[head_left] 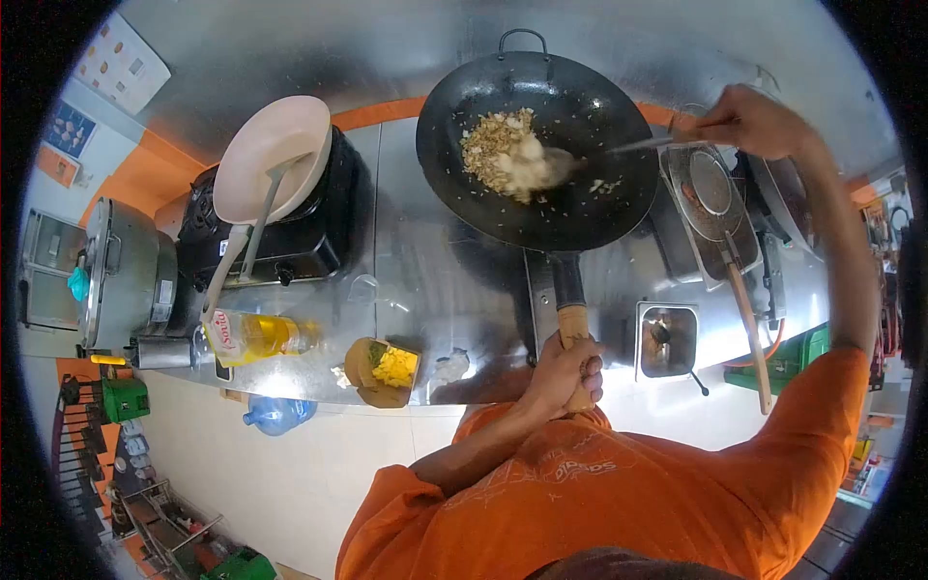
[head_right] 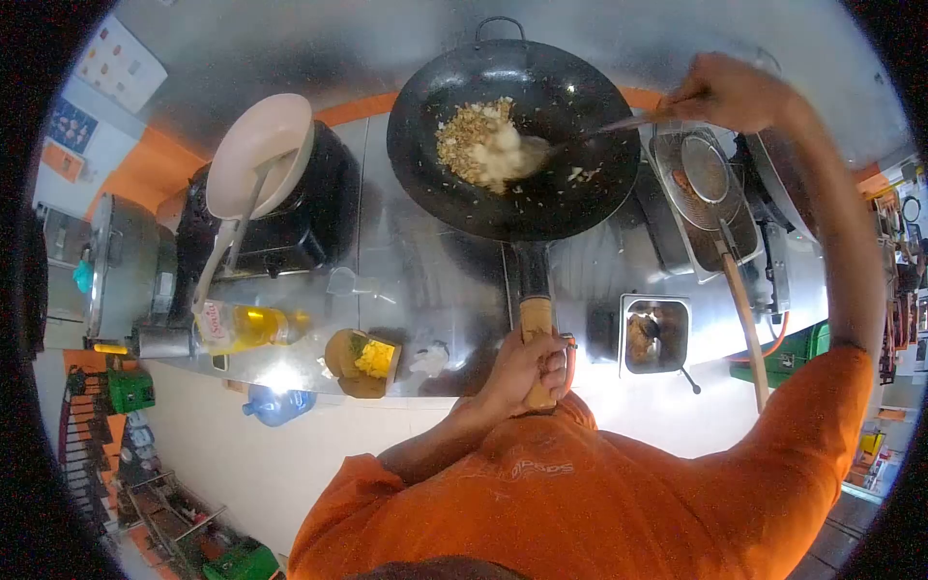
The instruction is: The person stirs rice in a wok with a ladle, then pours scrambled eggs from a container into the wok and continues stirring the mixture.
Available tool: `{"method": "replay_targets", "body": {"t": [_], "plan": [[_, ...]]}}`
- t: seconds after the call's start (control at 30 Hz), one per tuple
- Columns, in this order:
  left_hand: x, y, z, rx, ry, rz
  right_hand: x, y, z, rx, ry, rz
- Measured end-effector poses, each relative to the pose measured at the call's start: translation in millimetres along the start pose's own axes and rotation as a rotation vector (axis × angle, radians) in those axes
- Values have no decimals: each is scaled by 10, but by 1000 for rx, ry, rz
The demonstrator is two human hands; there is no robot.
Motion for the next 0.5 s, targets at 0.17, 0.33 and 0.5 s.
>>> {"method": "replay_targets", "body": {"t": [0.17,0.33,0.5], "plan": [[-40,-10,38,-11,-14,-35,237,-78,326,-199,177,137],[-13,-61,62,6,5,7,-311,-338,297,14,137,255],[-4,-14,72,3,-5,7,-331,-357,554,59,122,105]]}}
Point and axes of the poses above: each hand's wrist, its own x-axis away from the middle knuckle, its own z-axis out of the back of the hand, y = z × x, the point moved 5 cm from there along -x, towards the middle knuckle, and after that the axes turned 7 degrees about -x, right-handed, at the moved point
